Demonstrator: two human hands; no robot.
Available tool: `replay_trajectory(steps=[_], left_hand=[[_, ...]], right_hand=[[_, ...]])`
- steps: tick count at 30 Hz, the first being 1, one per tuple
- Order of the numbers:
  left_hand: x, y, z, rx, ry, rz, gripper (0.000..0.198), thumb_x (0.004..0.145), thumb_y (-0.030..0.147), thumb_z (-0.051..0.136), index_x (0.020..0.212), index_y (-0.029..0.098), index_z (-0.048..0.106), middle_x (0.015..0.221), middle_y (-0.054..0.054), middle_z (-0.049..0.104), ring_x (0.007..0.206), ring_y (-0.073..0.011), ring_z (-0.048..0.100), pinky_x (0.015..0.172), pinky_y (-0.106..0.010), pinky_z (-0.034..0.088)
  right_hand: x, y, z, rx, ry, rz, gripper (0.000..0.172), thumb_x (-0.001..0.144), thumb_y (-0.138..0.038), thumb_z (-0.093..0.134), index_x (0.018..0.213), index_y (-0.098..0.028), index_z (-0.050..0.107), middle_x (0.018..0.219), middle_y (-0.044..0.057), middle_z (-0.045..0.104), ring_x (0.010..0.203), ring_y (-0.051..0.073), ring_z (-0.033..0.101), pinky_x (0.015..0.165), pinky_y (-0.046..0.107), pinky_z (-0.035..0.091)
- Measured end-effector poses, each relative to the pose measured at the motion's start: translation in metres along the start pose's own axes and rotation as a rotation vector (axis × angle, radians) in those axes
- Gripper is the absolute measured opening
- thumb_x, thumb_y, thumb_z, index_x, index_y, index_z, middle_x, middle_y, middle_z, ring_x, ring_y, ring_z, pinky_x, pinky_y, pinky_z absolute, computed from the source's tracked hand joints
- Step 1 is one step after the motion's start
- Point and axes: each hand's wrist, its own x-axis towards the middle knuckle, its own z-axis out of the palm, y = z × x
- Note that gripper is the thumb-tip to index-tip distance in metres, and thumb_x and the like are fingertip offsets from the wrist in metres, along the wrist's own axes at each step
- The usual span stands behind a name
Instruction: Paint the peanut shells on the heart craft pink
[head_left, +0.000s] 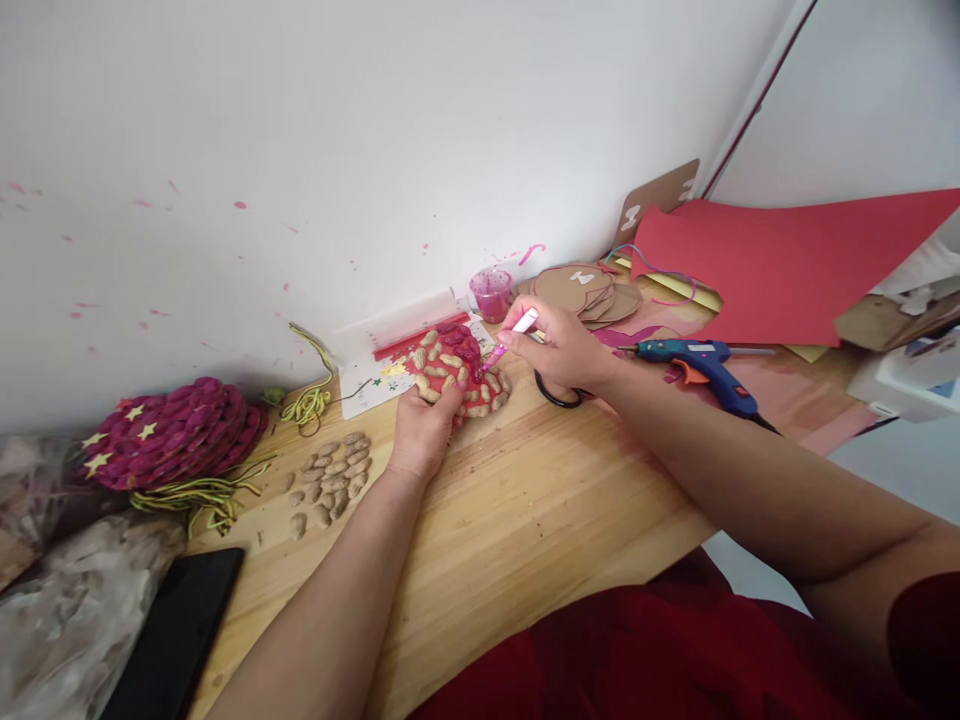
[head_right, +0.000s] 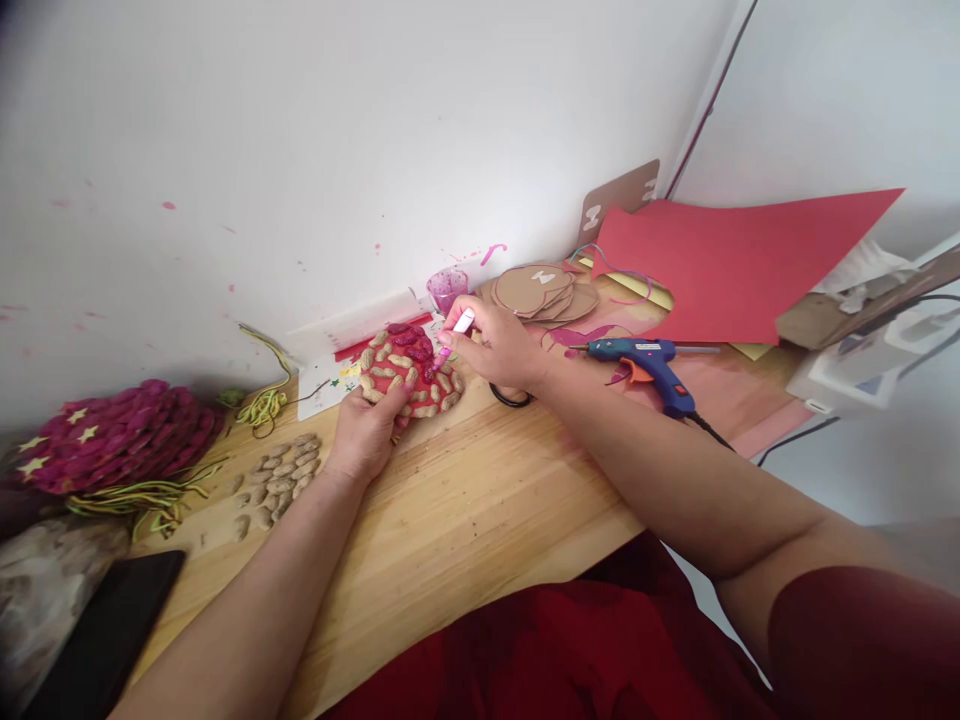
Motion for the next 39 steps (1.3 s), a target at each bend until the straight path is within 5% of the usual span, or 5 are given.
replay_trajectory(steps=[39], left_hand=[[-0.001, 0.002, 0.001, 0.044, -0.005, 0.044, 0.038, 0.064, 0.043, 0.087, 0.069, 0.018, 0.059, 0.055, 0.004, 0.059, 0.043, -0.0076, 0.043, 0.042, -0.021, 0.035]], right_hand=[[0.0, -0.003, -0.001, -0.006, 0.018, -0.062, 0.022, 0.09, -0.04, 0.064, 0.087, -0.02, 0.056, 0.077, 0.0, 0.059, 0.07, 0.015, 0.049, 0.069, 0.03, 0.037]])
